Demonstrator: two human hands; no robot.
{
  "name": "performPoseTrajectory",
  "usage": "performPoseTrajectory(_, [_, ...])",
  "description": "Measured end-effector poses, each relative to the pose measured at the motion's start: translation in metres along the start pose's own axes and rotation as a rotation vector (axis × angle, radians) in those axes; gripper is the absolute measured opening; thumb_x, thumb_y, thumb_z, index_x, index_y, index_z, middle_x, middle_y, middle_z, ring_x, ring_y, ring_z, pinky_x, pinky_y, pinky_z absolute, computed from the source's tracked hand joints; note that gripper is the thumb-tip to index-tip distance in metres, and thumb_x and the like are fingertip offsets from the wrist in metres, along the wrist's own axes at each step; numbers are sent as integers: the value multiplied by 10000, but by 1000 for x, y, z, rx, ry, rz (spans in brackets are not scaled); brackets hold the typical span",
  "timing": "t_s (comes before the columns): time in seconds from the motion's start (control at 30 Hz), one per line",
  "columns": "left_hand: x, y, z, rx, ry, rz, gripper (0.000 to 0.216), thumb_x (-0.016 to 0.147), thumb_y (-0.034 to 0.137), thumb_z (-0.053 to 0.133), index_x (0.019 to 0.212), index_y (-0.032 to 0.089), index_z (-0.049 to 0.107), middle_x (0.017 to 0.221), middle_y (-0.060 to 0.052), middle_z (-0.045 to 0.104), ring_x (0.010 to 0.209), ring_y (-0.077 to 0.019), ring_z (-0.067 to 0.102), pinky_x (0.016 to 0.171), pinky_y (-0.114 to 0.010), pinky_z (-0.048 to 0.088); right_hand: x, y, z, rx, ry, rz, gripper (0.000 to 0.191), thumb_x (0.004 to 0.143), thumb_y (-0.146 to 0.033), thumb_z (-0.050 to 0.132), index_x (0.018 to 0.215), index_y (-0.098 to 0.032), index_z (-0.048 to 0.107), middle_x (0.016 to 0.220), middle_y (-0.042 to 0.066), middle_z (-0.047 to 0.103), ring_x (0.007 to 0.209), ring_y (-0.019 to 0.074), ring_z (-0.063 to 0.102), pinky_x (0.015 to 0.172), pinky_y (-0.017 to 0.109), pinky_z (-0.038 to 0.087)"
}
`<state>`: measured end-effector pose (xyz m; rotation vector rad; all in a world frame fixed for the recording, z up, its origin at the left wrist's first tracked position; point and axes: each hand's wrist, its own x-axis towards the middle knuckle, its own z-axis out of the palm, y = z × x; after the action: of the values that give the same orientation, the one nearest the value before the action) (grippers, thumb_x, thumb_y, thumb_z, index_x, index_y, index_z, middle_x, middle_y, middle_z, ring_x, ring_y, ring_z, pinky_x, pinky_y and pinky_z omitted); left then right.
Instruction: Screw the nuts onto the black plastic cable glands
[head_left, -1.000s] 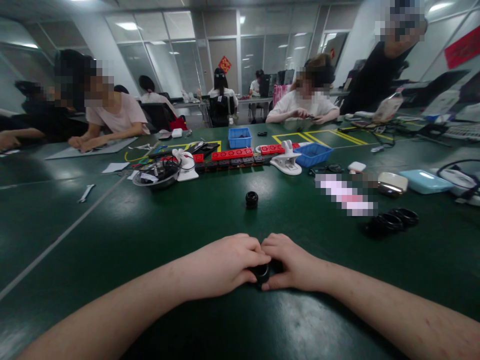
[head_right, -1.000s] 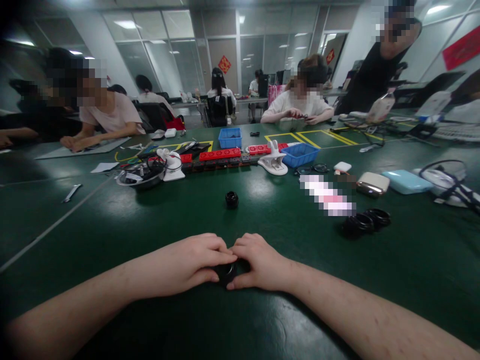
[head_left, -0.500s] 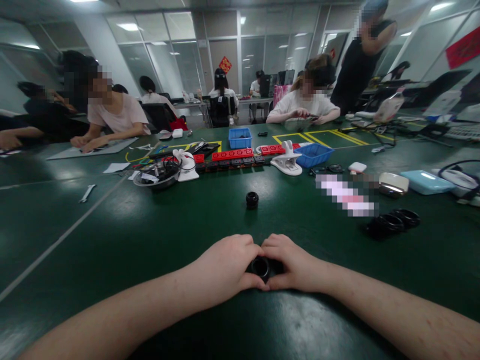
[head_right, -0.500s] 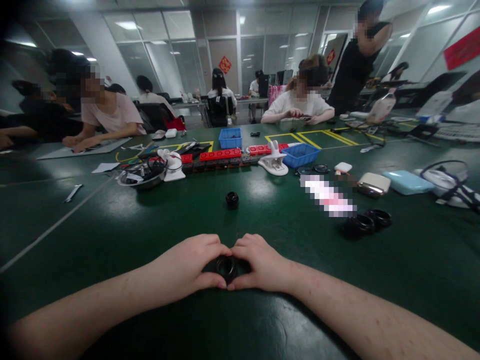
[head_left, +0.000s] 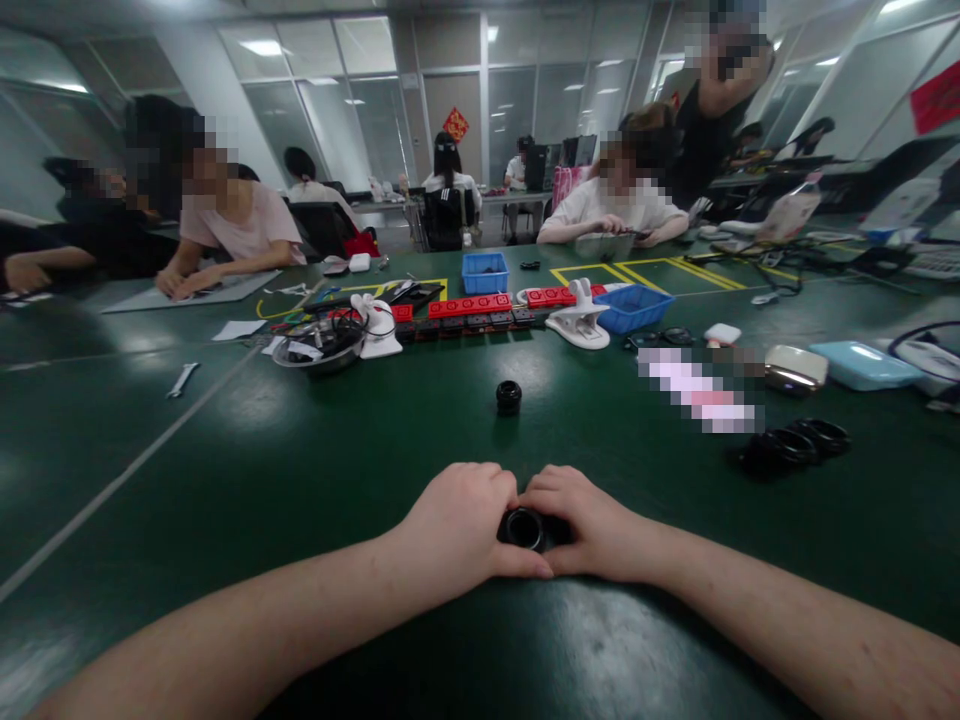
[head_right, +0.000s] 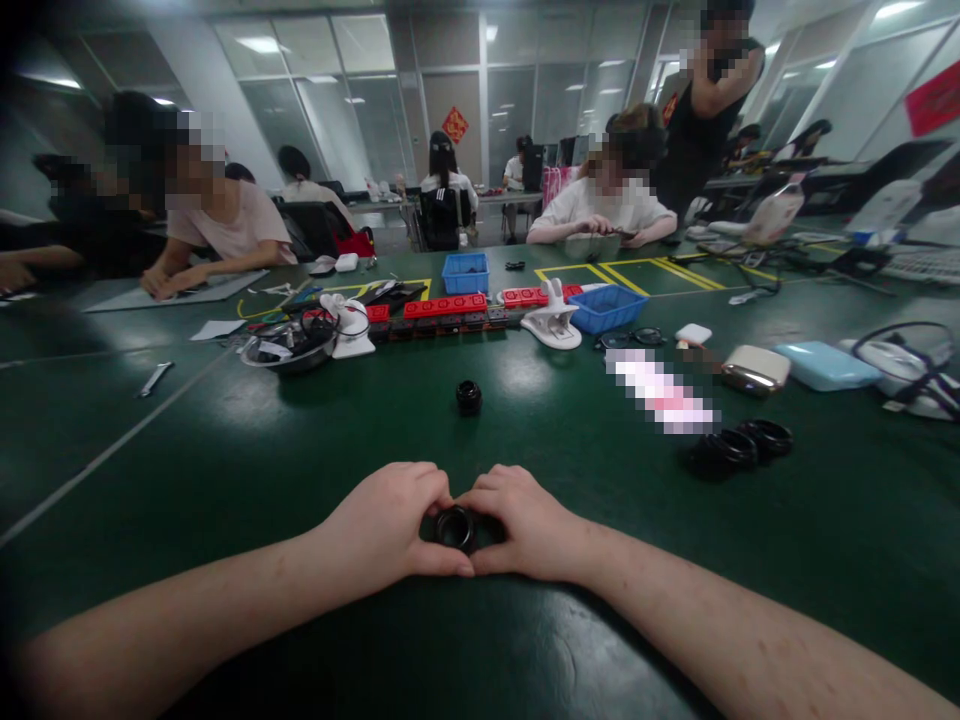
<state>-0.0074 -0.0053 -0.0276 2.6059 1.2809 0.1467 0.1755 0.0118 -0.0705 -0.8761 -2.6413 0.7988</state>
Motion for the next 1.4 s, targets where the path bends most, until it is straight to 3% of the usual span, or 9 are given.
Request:
performPoseTrajectory(0.3, [-7,12,12,197,180,-14,607,712,709,449,684,120,595,637,-77,579,650,-240,564,698,-414,415,0,0,1,-3,-3,8,419,720,-478,624,1005,-171,606,861,49,575,820,187,472,749,334,329])
performPoseTrajectory(0.43, [-7,9,12,183,219,5,646,663,759,440,702,133,598,670,-77,580,692,-255,560,783,-474,392,0,0,1,-5,-1,0,453,697,-497,639,1015,-176,605,855,45,572,815,187,472,741,328,333])
performPoseTrajectory(0.57, [-5,1,0,49,137,86,613,684,706,494,889,140,609,881,-83,599,885,-266,543,957,-516,278,0,0,0,-11,1,6,471,701,-485,640,1056,-180,587,878,50,578,829,193,478,759,336,336])
performPoseTrajectory(0.77, [-5,-10,-22,-284,-136,321,372,770,258,646,1125,203,548,1151,-54,561,1069,-187,495,919,-308,378,0,-1,0,-23,-2,15,429,669,-451,684,997,-187,607,871,37,577,829,191,475,766,340,336])
performPoseTrajectory(0.87, [-5,-12,-28,-329,-206,345,387,787,128,610,1151,234,532,1150,-28,588,1087,-177,502,993,-356,306,0,-1,0,-15,-1,19,419,660,-482,681,953,-189,621,850,34,576,823,189,479,761,337,335])
performPoseTrajectory(1.0, [-3,-12,-30,-323,-281,352,371,806,119,595,1140,269,533,1133,-8,613,1093,-179,516,1063,-469,145,-1,-1,-1,-18,5,14,414,662,-495,675,942,-192,629,857,37,576,825,189,479,761,336,335])
performPoseTrajectory(1.4, [-5,-7,-27,-253,-229,315,291,813,159,598,1090,240,563,1113,-15,628,1083,-174,528,1062,-477,151,-2,0,0,-8,4,-5,392,664,-470,685,931,-191,624,868,33,575,832,187,475,768,338,337])
